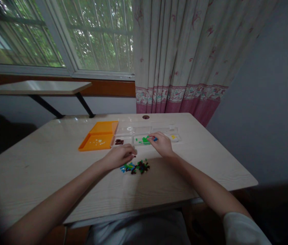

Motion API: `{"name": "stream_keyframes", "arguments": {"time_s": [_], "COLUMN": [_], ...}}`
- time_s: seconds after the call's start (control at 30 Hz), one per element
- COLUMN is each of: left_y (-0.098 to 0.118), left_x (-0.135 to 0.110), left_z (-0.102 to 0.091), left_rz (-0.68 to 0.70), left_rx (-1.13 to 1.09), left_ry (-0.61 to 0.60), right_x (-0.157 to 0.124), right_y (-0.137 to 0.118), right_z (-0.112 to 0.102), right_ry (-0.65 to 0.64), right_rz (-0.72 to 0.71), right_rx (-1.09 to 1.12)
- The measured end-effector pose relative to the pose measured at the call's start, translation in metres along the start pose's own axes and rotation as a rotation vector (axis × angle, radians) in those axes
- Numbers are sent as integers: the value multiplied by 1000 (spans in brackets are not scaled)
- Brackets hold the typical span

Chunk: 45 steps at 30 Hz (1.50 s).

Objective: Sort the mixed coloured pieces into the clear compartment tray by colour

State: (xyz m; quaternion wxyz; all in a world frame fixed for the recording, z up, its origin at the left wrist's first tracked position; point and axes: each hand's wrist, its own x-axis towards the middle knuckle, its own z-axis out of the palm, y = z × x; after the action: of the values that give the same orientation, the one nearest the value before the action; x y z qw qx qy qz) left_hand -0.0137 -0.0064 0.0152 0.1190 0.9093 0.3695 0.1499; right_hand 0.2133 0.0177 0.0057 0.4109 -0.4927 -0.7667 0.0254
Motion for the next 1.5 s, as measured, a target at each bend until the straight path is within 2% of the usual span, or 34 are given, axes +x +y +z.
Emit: {"name": "stream_keyframes", "arguments": {"time_s": [0.13, 0.23, 0.37, 0.47, 0.57, 0.67, 0.8, 1.07, 1.23, 1.5], "left_y": [0, 0, 1, 3, 7, 10, 10, 6, 7, 13], "left_x": [0, -1, -1, 0, 0, 0, 0, 1, 2, 1], "left_z": [1, 1, 2, 3, 3, 3, 3, 4, 3, 0], "left_rz": [-32, -12, 36, 58, 36, 1, -11, 3, 2, 15], "left_rx": [32, 69, 119, 131, 95, 30, -31, -172, -249, -213], "left_ry": [1, -4, 4, 13, 44, 89, 118, 203, 236, 249], "right_x": [2, 0, -4, -10, -16, -21, -22, -21, -22, -24], "right_y": [6, 7, 1, -8, -17, -22, -23, -20, -20, -23], "right_z": [5, 5, 7, 10, 12, 13, 12, 14, 15, 14], "right_ry": [-90, -112, -157, -263, -383, -444, -438, -319, -297, -309], "right_rz": [58, 61, -18, -88, -145, -211, -250, -215, -200, -181], "right_rx": [-77, -87, -29, -23, -28, -18, 4, 79, 114, 105]}}
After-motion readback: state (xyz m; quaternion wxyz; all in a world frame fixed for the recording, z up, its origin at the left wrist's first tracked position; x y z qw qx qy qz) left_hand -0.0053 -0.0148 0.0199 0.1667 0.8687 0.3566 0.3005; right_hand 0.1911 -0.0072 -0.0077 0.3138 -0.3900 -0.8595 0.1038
